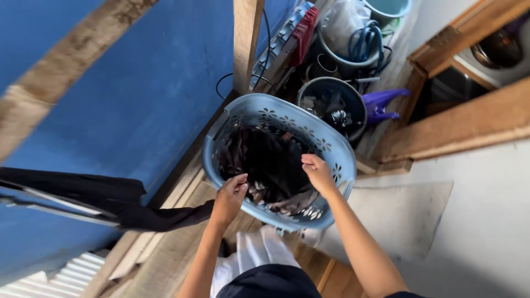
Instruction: Hang clothes on a bamboo rod for drying.
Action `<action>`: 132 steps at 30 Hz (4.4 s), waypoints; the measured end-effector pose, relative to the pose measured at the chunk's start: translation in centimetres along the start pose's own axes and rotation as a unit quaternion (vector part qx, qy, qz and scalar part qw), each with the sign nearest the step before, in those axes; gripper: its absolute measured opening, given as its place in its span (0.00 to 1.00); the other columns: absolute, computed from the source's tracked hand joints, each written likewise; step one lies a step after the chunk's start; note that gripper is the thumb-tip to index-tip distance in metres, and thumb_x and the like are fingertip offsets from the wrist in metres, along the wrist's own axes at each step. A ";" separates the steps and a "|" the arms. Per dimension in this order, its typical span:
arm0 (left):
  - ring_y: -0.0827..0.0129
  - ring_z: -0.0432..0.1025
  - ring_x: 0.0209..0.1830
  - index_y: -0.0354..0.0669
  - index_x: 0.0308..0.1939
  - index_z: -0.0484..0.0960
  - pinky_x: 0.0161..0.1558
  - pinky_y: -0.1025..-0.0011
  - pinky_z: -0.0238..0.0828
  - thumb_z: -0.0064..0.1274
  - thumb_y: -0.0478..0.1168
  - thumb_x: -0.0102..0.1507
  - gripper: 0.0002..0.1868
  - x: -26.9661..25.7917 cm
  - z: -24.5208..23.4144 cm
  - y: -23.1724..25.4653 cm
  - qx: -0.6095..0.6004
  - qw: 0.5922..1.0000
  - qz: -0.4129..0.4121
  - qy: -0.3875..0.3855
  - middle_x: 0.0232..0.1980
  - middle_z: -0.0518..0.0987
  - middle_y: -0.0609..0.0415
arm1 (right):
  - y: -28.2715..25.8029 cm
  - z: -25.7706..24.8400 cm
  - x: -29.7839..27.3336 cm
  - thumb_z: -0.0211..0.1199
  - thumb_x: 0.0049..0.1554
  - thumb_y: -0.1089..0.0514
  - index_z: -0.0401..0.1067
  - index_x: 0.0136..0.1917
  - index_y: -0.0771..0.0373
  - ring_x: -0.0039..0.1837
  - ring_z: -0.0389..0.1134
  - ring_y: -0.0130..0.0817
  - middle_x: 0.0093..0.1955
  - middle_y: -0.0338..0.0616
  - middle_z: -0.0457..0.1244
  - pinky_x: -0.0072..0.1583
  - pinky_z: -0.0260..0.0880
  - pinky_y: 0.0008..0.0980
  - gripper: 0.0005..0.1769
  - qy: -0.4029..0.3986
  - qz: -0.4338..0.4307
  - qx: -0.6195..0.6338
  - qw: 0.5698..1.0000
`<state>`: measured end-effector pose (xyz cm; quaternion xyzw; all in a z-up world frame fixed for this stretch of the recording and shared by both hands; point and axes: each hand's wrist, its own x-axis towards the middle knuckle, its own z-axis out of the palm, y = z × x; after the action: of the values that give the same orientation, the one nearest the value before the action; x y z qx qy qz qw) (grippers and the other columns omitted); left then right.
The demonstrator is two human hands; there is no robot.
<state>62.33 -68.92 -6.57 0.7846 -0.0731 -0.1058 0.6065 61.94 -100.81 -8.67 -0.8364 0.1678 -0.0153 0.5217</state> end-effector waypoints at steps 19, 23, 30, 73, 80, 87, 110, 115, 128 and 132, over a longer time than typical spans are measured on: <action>0.64 0.79 0.52 0.41 0.62 0.78 0.51 0.69 0.75 0.53 0.40 0.65 0.21 6.4 10.6 -9.8 -0.028 0.978 -0.170 0.122 0.57 0.82 0.46 | 12.7 7.3 7.8 0.63 0.57 0.61 0.66 0.72 0.64 0.69 0.68 0.45 0.65 0.49 0.69 0.70 0.61 0.38 0.30 -0.151 0.120 0.039 0.981; 0.64 0.78 0.53 0.44 0.65 0.76 0.52 0.69 0.73 0.53 0.45 0.66 0.23 6.7 11.7 -9.3 -0.053 0.968 -0.214 0.120 0.56 0.83 0.46 | 8.7 3.9 9.1 0.60 0.62 0.65 0.70 0.68 0.65 0.63 0.68 0.37 0.61 0.44 0.69 0.64 0.66 0.35 0.20 -0.151 0.205 0.360 0.898; 0.64 0.72 0.58 0.60 0.76 0.64 0.52 0.59 0.73 0.43 0.62 0.66 0.35 8.5 11.5 -2.8 -0.291 0.898 -0.326 0.044 0.72 0.68 0.57 | -2.1 -1.2 9.5 0.60 0.63 0.66 0.70 0.66 0.68 0.61 0.69 0.35 0.61 0.44 0.68 0.63 0.69 0.35 0.18 -0.202 0.160 0.410 0.875; 0.57 0.65 0.70 0.40 0.68 0.72 0.71 0.62 0.54 0.56 0.46 0.64 0.29 -0.1 -2.6 15.6 -0.108 0.986 0.058 0.115 0.66 0.75 0.41 | -27.5 -9.9 3.8 0.53 0.64 0.51 0.73 0.66 0.64 0.59 0.70 0.34 0.60 0.44 0.69 0.60 0.70 0.33 0.22 -0.227 -0.015 0.305 0.925; 0.50 0.57 0.76 0.31 0.76 0.63 0.71 0.56 0.52 0.64 0.60 0.57 0.53 -4.3 -1.0 16.7 -0.040 0.982 0.183 -0.010 0.75 0.64 0.38 | -30.8 -7.6 0.6 0.53 0.66 0.54 0.64 0.76 0.58 0.63 0.68 0.31 0.64 0.41 0.67 0.67 0.68 0.33 0.26 -0.312 -0.048 0.406 0.858; 0.68 0.72 0.57 0.29 0.65 0.74 0.62 0.68 0.68 0.53 0.44 0.69 0.25 -8.5 -2.1 16.7 -0.273 0.945 0.105 0.149 0.57 0.81 0.47 | -34.2 -4.0 -6.0 0.56 0.61 0.57 0.55 0.78 0.54 0.66 0.67 0.42 0.66 0.45 0.65 0.64 0.69 0.50 0.33 -0.433 -0.014 0.460 0.775; 0.61 0.76 0.50 0.36 0.62 0.76 0.51 0.65 0.74 0.48 0.37 0.66 0.20 -35.1 -22.6 8.7 -0.437 0.819 0.052 0.369 0.54 0.81 0.45 | -32.5 20.2 -26.4 0.54 0.67 0.58 0.64 0.71 0.68 0.66 0.64 0.29 0.65 0.45 0.66 0.67 0.63 0.30 0.21 -0.502 -0.265 0.197 0.799; 0.63 0.77 0.50 0.38 0.61 0.78 0.51 0.67 0.75 0.47 0.37 0.64 0.21 -39.3 -24.4 4.9 -0.419 0.811 0.029 0.407 0.54 0.81 0.46 | -35.7 21.5 -30.5 0.54 0.67 0.53 0.73 0.60 0.69 0.53 0.64 0.23 0.50 0.37 0.69 0.57 0.67 0.28 0.18 -0.460 -0.315 0.124 0.821; 0.60 0.76 0.46 0.37 0.61 0.75 0.48 0.67 0.74 0.64 0.46 0.57 0.31 -41.9 -17.9 17.8 0.063 0.828 0.053 0.555 0.48 0.79 0.44 | -40.5 23.8 -35.4 0.65 0.60 0.38 0.74 0.46 0.62 0.44 0.62 0.17 0.42 0.30 0.65 0.48 0.63 0.22 0.23 -0.648 -0.183 0.233 0.702; 0.48 0.75 0.46 0.34 0.62 0.70 0.43 0.62 0.71 0.63 0.35 0.50 0.36 -41.4 -17.3 17.8 0.191 0.771 0.020 0.608 0.53 0.78 0.39 | -42.3 23.9 -36.0 0.64 0.58 0.40 0.75 0.46 0.62 0.46 0.68 0.21 0.43 0.33 0.69 0.50 0.71 0.25 0.22 -0.685 -0.114 0.188 0.695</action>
<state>26.94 -47.19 17.99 0.7833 0.2761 0.4216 0.3640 43.99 -52.56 22.97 -0.5130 -0.3388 0.4711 0.6326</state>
